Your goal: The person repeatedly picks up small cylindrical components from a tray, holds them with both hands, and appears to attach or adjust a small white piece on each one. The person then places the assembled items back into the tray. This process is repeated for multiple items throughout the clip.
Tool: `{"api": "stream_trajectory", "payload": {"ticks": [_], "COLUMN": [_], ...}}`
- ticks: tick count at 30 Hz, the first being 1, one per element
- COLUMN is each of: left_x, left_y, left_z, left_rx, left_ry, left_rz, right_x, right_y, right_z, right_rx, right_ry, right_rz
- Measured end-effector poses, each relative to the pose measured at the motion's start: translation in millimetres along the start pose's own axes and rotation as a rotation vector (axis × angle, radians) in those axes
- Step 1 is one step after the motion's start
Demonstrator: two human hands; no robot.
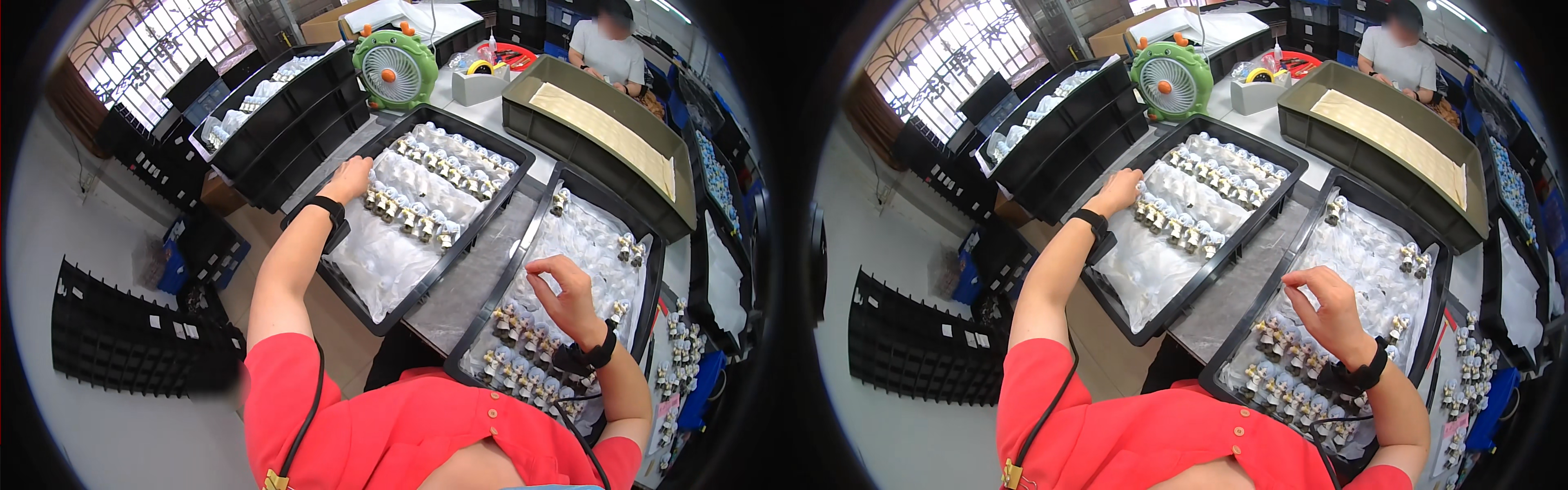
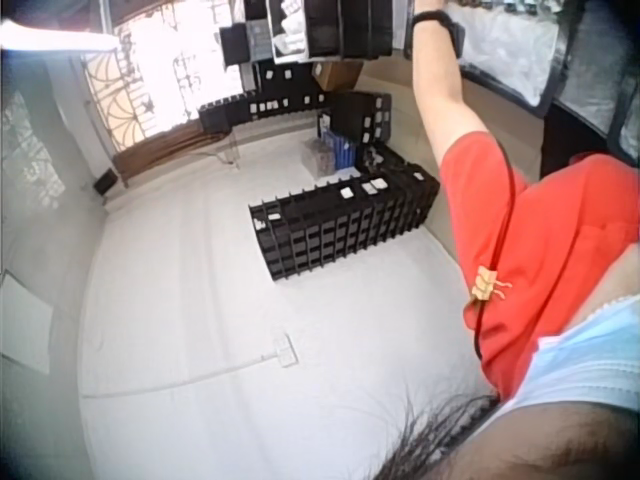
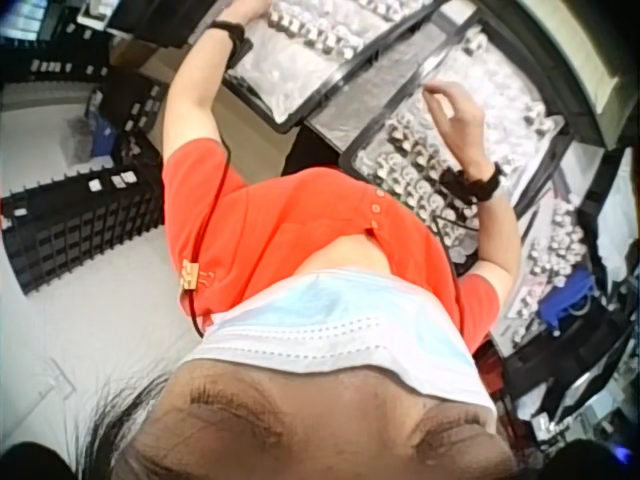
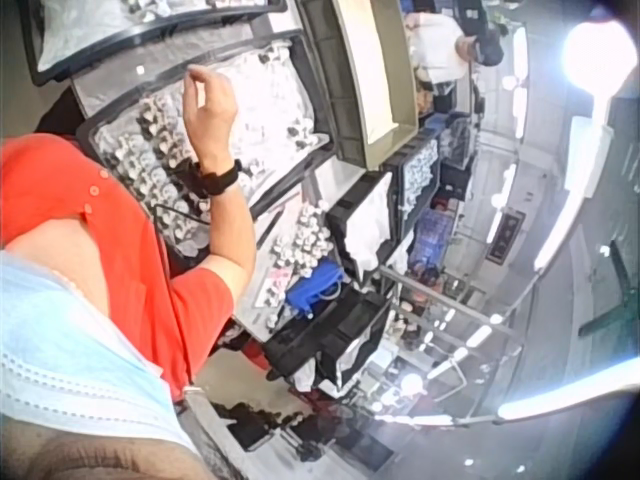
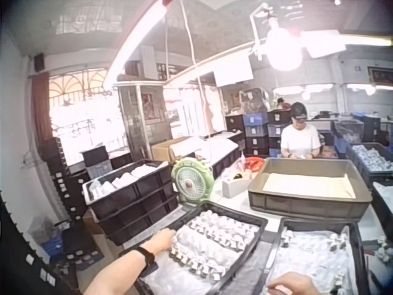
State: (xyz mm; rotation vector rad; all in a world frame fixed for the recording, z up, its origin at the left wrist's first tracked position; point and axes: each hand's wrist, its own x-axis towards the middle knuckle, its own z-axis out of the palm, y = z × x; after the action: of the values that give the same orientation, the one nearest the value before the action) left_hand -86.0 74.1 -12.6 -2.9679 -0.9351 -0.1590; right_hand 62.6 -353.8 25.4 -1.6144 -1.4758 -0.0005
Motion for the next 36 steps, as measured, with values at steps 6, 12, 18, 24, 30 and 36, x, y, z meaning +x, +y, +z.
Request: {"api": "stream_trajectory", "payload": {"ticks": [6, 12, 18, 24, 30, 36], "left_x": [-6, -7, -4, -18, -61, -95], "left_y": [13, 6, 4, 40, 135, 199], "left_z": [-1, -5, 6, -37, -91, -111], "left_rx": [0.175, 0.17, 0.061, -0.055, -0.646, -1.186], "left_ry": [0.029, 0.002, -0.024, -0.047, 0.006, -0.355], "left_rz": [0.036, 0.034, 0.055, 0.054, 0.456, 0.586], "right_x": [-1, 1, 11, 54, 56, 47], "right_y": [0, 12, 51, 125, 171, 177], "right_z": [-1, -2, -10, -14, 14, -30], "right_rx": [-0.01, -0.072, -0.118, -0.435, -0.461, 0.26], "right_ry": [-0.06, -0.088, -0.171, -0.057, 0.132, 0.277], "right_rz": [-0.021, -0.053, 0.208, 0.579, 0.7, 1.019]}}
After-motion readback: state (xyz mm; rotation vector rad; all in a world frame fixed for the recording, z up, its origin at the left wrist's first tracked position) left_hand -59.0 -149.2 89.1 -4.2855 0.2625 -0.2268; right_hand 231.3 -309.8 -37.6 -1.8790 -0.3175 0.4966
